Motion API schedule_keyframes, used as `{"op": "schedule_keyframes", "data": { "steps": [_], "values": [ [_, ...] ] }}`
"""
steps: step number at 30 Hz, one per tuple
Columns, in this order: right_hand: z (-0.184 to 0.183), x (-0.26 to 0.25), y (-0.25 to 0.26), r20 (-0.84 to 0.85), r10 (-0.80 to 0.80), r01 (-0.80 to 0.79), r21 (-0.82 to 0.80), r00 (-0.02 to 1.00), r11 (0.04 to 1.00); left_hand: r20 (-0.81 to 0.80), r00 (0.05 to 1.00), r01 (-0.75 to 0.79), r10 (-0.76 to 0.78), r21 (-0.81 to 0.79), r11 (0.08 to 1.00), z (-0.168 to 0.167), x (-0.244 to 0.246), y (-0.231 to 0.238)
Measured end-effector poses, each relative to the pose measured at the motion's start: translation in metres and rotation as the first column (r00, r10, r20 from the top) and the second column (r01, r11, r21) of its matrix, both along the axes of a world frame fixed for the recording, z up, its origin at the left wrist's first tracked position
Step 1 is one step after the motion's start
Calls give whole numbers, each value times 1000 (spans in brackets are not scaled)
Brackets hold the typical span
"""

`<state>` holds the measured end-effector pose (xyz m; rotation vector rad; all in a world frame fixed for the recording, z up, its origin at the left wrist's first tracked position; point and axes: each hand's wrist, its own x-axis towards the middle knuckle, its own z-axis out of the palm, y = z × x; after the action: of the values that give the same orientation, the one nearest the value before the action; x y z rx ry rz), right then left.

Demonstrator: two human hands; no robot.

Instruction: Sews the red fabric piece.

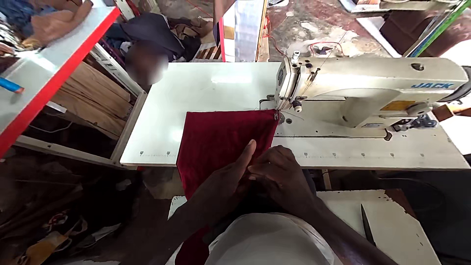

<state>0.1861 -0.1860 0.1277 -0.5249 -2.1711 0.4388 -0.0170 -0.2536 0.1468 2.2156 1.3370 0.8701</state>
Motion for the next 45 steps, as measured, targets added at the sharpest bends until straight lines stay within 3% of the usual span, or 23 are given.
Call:
{"op": "schedule_keyframes", "data": {
  "steps": [5,8,10,15,17,19,21,23,26,35,41,45],
  "values": [
    [-2,6,-6,-18,25,-24,55,1000,998,60,994,-88,88,-6,996,-18,8,-3],
    [-10,11,-9,-36,45,-43,52,998,998,-52,986,-158,156,-35,987,-25,12,-7],
    [-16,18,-11,-45,32,-30,48,998,998,-119,977,-174,177,32,984,-36,11,-10],
    [-25,30,-16,-58,-7,9,37,998,999,-285,947,-153,150,11,988,-63,-22,-18],
    [-29,33,-18,-68,-28,30,28,997,999,-243,963,-134,115,-67,989,-72,-51,-18],
    [-33,36,-21,-80,-43,44,12,996,999,-73,979,-199,189,-169,965,-76,-83,-19],
    [-39,40,-23,-82,-43,43,-4,996,999,136,891,-395,434,-241,887,-86,-112,-24],
    [-46,44,-26,-86,-48,47,-12,995,999,284,688,-640,667,-194,743,-112,-135,-28],
    [-54,49,-31,-84,-58,56,-30,995,998,361,506,-774,783,-211,597,-153,-151,-35],
    [-64,59,-38,-70,-81,77,-56,994,995,477,430,-691,767,-373,619,-183,-124,-41],
    [-66,60,-39,-82,-87,82,-63,993,995,498,368,-561,785,-555,615,-184,-124,-39],
    [-64,62,-42,-81,-85,80,-67,993,995,486,350,-583,801,-556,592,-167,-122,-39]
  ]
}}
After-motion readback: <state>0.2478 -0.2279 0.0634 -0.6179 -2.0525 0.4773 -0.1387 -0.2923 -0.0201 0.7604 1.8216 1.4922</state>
